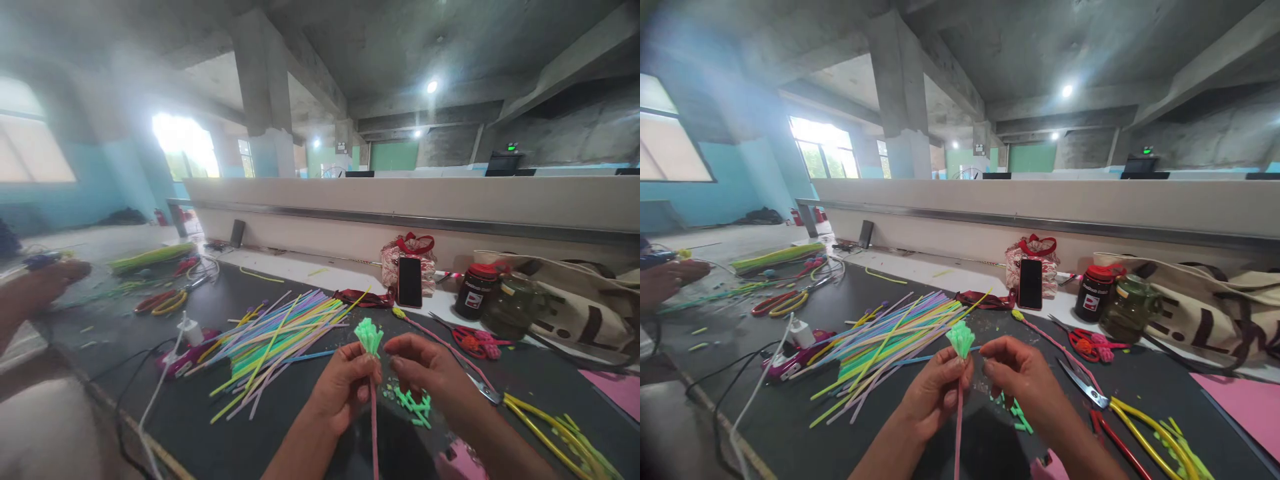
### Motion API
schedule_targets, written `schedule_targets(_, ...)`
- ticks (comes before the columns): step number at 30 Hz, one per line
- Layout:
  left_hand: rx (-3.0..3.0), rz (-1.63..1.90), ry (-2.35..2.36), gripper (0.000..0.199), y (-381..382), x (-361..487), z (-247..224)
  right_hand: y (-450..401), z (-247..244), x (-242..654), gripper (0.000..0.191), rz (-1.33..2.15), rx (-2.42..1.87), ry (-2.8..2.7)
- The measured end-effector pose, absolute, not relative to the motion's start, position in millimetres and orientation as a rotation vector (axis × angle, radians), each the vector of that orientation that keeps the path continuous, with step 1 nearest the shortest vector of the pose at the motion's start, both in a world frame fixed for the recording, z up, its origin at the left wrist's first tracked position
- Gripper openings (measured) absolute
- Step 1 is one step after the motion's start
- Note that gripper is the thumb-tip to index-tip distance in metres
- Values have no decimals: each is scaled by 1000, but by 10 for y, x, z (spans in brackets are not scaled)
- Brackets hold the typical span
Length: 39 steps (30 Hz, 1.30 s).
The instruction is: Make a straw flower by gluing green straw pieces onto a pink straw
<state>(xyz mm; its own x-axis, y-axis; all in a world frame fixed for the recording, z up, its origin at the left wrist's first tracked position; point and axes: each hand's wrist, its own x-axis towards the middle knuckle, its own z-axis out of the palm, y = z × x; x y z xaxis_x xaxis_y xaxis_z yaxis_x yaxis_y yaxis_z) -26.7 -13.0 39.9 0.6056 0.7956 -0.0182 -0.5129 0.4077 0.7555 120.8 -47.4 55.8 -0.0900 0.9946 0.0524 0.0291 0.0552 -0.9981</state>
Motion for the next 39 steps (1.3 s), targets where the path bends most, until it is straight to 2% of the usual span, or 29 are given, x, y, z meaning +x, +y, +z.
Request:
schedule_targets(8,771,734,379,19,-262,-160,451,-649,841,1281,25,1130,-1026,-1362)
schedule_targets(13,798,690,426,20,-235,-150,389,-698,932,1373,22,828,-1211,-1585)
schedule_targets(17,815,703,434,24,-200,-140,303,-676,936,1399,22,753,-1297,-1616)
schedule_targets(26,822,686,484,21,-153,-129,206,-564,808,1316,53,988,-1196,-1549)
schedule_targets(32,888,648,526,16,-195,-114,223,-495,657,1380,55,1174,-1075,-1572)
schedule_targets(39,929,652,579,12,-217,-115,197,-522,679,1327,53,1187,-1113,-1624)
